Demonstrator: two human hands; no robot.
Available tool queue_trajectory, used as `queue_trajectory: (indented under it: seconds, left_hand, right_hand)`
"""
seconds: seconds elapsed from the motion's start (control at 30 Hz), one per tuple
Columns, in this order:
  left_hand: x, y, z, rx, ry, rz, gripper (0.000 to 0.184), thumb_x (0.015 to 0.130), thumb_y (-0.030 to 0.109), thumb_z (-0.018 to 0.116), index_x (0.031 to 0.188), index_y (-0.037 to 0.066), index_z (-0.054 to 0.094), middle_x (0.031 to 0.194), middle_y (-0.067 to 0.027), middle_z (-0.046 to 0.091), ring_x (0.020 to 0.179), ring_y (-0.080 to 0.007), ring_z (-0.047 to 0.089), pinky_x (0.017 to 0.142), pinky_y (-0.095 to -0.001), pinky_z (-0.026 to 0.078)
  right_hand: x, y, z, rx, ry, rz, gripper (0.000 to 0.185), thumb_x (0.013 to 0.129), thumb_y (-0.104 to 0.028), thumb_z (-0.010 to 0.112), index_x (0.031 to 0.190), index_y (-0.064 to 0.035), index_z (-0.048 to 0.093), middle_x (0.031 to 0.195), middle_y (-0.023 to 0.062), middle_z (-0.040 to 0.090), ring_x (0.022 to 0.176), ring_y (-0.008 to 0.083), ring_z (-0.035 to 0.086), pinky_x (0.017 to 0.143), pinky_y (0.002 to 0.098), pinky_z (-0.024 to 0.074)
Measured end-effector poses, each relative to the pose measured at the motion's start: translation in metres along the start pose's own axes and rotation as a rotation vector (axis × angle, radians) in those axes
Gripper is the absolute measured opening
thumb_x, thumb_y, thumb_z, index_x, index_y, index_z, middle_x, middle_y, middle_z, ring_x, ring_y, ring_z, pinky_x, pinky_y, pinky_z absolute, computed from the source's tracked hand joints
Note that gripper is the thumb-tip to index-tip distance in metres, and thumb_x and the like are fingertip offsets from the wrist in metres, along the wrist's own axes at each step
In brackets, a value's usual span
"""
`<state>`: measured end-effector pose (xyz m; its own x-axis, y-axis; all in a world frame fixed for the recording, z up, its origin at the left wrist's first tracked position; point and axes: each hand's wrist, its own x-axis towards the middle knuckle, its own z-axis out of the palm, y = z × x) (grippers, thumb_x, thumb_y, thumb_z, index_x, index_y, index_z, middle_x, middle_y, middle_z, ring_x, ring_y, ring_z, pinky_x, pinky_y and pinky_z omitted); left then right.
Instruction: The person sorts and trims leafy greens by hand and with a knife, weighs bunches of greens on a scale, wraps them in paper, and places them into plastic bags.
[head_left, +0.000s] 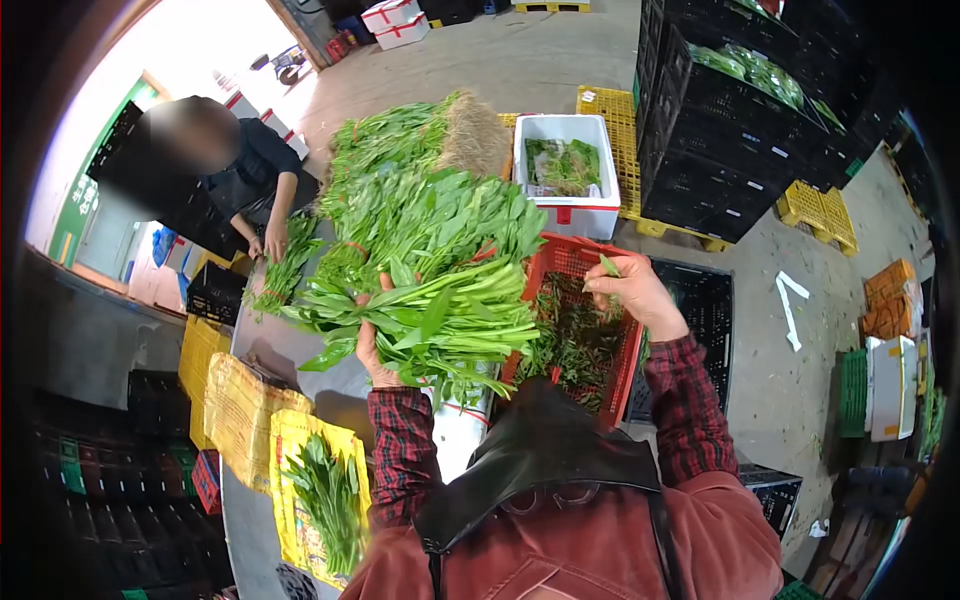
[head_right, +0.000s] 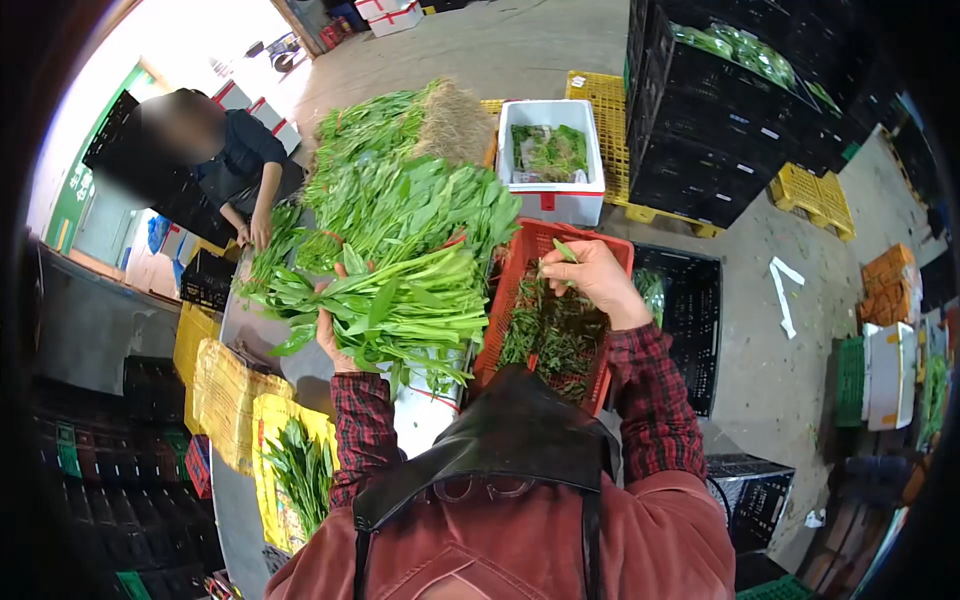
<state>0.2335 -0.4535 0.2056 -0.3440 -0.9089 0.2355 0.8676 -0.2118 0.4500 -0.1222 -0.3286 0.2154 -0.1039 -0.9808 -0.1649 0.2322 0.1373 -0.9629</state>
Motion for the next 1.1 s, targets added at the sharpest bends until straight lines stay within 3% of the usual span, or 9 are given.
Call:
queue_trajectory:
  seconds: [0.17, 0.27, 0.37, 0.43, 0.57, 0.63, 0.7, 0.83, 1.1]
  left_hand:
    - [0.0, -0.001, 0.011, -0.011, -0.028, -0.049, 0.029, 0.094, 0.029, 0.058, 0.123, 0.024, 0.058, 0.146, -0.0058, 0.044, 0.136, -0.0422, 0.033, 0.112, -0.0595, 0.026]
    - [0.004, -0.006, 0.017, 0.013, -0.02, -0.1, 0.029, 0.093, 0.027, 0.06, 0.121, 0.021, 0.057, 0.145, -0.0066, 0.046, 0.135, -0.0346, 0.039, 0.113, -0.054, 0.029]
    - [0.003, 0.013, 0.026, 0.085, 0.222, -0.054, 0.035, 0.095, 0.026, 0.057, 0.129, 0.019, 0.052, 0.147, -0.0063, 0.043, 0.135, -0.0312, 0.039, 0.113, -0.0521, 0.032]
    - [-0.001, 0.032, 0.014, 0.047, 0.227, -0.041, 0.036, 0.095, 0.026, 0.056, 0.13, 0.018, 0.051, 0.148, -0.0066, 0.042, 0.134, -0.0303, 0.04, 0.112, -0.0514, 0.032]
    - [-0.001, 0.046, 0.002, -0.013, 0.226, -0.017, 0.04, 0.097, 0.027, 0.054, 0.134, 0.014, 0.049, 0.147, -0.009, 0.042, 0.132, -0.0292, 0.043, 0.11, -0.0497, 0.035]
    - [0.001, 0.036, 0.004, 0.026, 0.234, -0.019, 0.045, 0.098, 0.031, 0.051, 0.138, 0.011, 0.047, 0.142, -0.0125, 0.047, 0.129, -0.0308, 0.046, 0.108, -0.0491, 0.037]
    - [0.005, 0.014, 0.015, 0.084, 0.222, -0.033, 0.047, 0.099, 0.032, 0.05, 0.141, 0.011, 0.045, 0.142, -0.0126, 0.047, 0.129, -0.0307, 0.046, 0.108, -0.049, 0.037]
    - [0.012, 0.002, 0.022, 0.189, 0.227, -0.023, 0.05, 0.099, 0.034, 0.048, 0.144, 0.011, 0.041, 0.141, -0.0126, 0.048, 0.129, -0.0306, 0.046, 0.108, -0.0485, 0.037]
    - [0.007, 0.041, 0.014, 0.087, 0.141, -0.018, 0.044, 0.099, 0.031, 0.05, 0.138, 0.011, 0.047, 0.143, -0.0072, 0.047, 0.132, -0.0293, 0.043, 0.111, -0.0491, 0.034]
  right_hand:
    - [0.014, -0.021, 0.073, -0.212, -0.071, -0.173, 0.025, 0.08, -0.007, 0.074, 0.102, 0.0034, 0.066, 0.086, 0.0054, 0.069, 0.074, 0.0105, 0.065, 0.068, 0.0237, 0.0521]
    - [0.03, -0.006, 0.097, -0.188, -0.202, -0.493, 0.022, 0.082, -0.001, 0.067, 0.103, 0.0042, 0.066, 0.087, 0.0084, 0.069, 0.073, 0.0126, 0.064, 0.062, 0.0297, 0.053]
    - [0.029, -0.004, 0.074, -0.002, -0.043, -0.25, 0.022, 0.083, -0.001, 0.066, 0.104, 0.0042, 0.066, 0.089, 0.0073, 0.069, 0.075, 0.013, 0.065, 0.068, 0.0297, 0.054]
    - [0.03, -0.004, 0.036, 0.141, 0.074, -0.258, 0.021, 0.084, -0.003, 0.065, 0.104, 0.0033, 0.066, 0.089, 0.0077, 0.069, 0.077, 0.0136, 0.065, 0.071, 0.0293, 0.0543]
    - [0.012, -0.026, 0.029, -0.008, -0.015, -0.097, 0.017, 0.084, -0.003, 0.066, 0.1, 0.0021, 0.066, 0.087, 0.0069, 0.068, 0.078, 0.0124, 0.064, 0.072, 0.0277, 0.0527]
    - [0.019, -0.025, 0.059, -0.261, -0.028, -0.364, 0.016, 0.082, -0.002, 0.069, 0.097, 0.0009, 0.066, 0.087, 0.0061, 0.069, 0.078, 0.0107, 0.063, 0.073, 0.0256, 0.0513]
    - [0.021, -0.026, 0.096, -0.139, -0.104, -0.313, 0.02, 0.078, -0.01, 0.077, 0.093, -0.003, 0.067, 0.084, 0.0002, 0.066, 0.081, 0.0062, 0.059, 0.071, 0.0205, 0.0456]
    - [0.037, -0.005, 0.113, -0.053, 0.002, -0.336, 0.016, 0.078, -0.007, 0.076, 0.09, -0.0019, 0.066, 0.083, 0.0025, 0.067, 0.08, 0.0074, 0.061, 0.069, 0.0217, 0.0484]
    - [0.019, -0.01, 0.052, 0.193, 0.013, -0.158, 0.013, 0.082, -0.001, 0.069, 0.095, -0.0004, 0.065, 0.088, 0.0078, 0.068, 0.077, 0.014, 0.065, 0.064, 0.0277, 0.054]
